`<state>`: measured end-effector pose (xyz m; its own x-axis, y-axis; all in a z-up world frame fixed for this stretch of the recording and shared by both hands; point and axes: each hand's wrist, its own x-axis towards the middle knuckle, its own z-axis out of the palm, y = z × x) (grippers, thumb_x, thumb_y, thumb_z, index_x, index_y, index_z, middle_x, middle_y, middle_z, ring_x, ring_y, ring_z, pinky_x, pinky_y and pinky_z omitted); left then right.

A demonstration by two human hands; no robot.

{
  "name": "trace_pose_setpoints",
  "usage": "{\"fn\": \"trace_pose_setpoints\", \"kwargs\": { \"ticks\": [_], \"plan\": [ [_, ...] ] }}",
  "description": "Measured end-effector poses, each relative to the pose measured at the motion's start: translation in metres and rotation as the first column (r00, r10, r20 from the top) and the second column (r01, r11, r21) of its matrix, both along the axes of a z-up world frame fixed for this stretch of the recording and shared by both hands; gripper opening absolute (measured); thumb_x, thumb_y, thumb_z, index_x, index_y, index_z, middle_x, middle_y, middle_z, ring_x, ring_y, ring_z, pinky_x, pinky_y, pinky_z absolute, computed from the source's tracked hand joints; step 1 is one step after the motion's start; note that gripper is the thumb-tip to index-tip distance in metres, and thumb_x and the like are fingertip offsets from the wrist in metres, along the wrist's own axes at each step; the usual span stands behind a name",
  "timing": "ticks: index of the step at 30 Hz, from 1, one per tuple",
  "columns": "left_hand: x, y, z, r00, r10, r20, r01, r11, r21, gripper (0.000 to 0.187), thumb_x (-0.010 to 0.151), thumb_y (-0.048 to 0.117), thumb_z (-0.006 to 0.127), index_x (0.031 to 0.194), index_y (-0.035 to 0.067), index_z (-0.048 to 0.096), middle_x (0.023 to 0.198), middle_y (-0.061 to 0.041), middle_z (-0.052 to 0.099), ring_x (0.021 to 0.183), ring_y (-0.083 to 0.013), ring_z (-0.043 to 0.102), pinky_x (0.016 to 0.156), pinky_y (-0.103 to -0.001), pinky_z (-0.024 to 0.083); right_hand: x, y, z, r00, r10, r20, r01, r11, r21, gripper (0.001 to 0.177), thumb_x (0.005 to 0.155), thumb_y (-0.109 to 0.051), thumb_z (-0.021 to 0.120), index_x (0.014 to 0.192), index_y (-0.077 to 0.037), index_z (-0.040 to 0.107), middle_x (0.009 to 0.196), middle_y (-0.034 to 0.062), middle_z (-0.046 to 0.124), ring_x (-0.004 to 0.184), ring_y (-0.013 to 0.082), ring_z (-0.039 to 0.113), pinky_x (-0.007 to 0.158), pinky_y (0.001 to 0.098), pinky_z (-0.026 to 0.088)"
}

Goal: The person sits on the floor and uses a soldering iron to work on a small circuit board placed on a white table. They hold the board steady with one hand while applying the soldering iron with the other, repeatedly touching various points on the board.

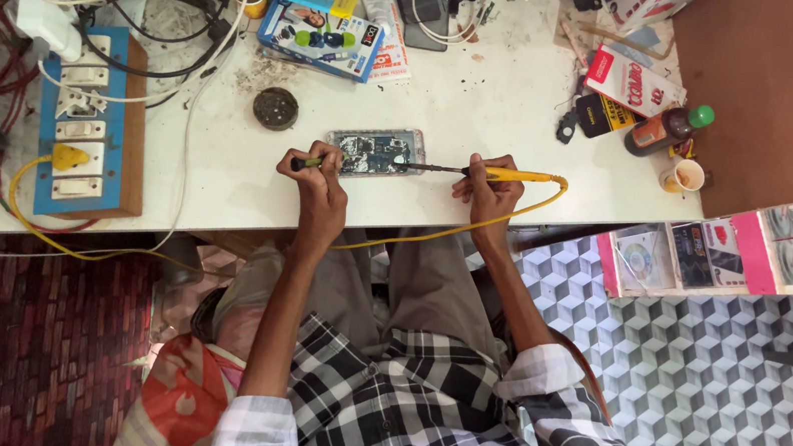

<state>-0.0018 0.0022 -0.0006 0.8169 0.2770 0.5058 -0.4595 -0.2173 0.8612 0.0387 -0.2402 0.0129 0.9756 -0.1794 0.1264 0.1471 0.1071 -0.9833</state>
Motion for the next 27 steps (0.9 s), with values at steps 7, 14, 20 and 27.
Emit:
{"fn": "trace_pose_setpoints", "kwargs": {
  "ticks": [7,14,20,27],
  "plan": [
    [0.000,-0.002,0.004,1.000,-0.019,0.023,0.021,0.997,-0.072,0.020,0.114,-0.001,0.033,0.109,0.008,0.016,0.100,-0.016,0.048,0.089,-0.0194,0.045,0.089,-0.032,0.045,0.005,0.001,-0.005,0.992,-0.129,0.004,0.129,0.991,0.027,0.024,0.104,-0.017,0.065,0.090,-0.004,0.050,0.058,0.0071,0.059,0.046,0.0124,0.057,0.043,0.0237,0.040],
    [-0.001,-0.004,0.008,1.000,-0.019,-0.003,0.018,0.994,-0.110,0.020,0.113,-0.001,0.032,0.109,0.008,0.015,0.101,-0.017,0.049,0.087,-0.0191,0.044,0.085,-0.032,0.044,0.000,0.000,-0.001,0.998,-0.062,0.031,0.062,0.998,0.016,0.024,0.104,-0.015,0.065,0.089,-0.005,0.049,0.060,0.0052,0.058,0.047,0.0111,0.057,0.044,0.0235,0.040],
    [0.001,-0.004,-0.003,0.998,0.065,-0.008,-0.065,0.997,0.031,0.023,0.114,0.000,0.035,0.107,0.010,0.014,0.098,-0.015,0.050,0.088,-0.0188,0.045,0.091,-0.036,0.043,-0.002,-0.001,-0.003,0.996,-0.042,0.076,0.039,0.998,0.044,0.027,0.106,-0.013,0.066,0.088,-0.005,0.048,0.062,0.0023,0.051,0.049,0.0097,0.052,0.046,0.0246,0.040],
    [0.002,-0.003,0.004,1.000,0.006,0.009,-0.005,0.999,-0.038,0.022,0.112,0.000,0.033,0.110,0.010,0.014,0.098,-0.014,0.049,0.087,-0.0176,0.042,0.086,-0.031,0.042,-0.001,0.006,0.012,0.998,-0.068,0.018,0.068,0.998,0.014,0.023,0.105,-0.015,0.062,0.090,-0.004,0.049,0.062,0.0042,0.057,0.050,0.0116,0.060,0.047,0.0242,0.046]
  ]
}}
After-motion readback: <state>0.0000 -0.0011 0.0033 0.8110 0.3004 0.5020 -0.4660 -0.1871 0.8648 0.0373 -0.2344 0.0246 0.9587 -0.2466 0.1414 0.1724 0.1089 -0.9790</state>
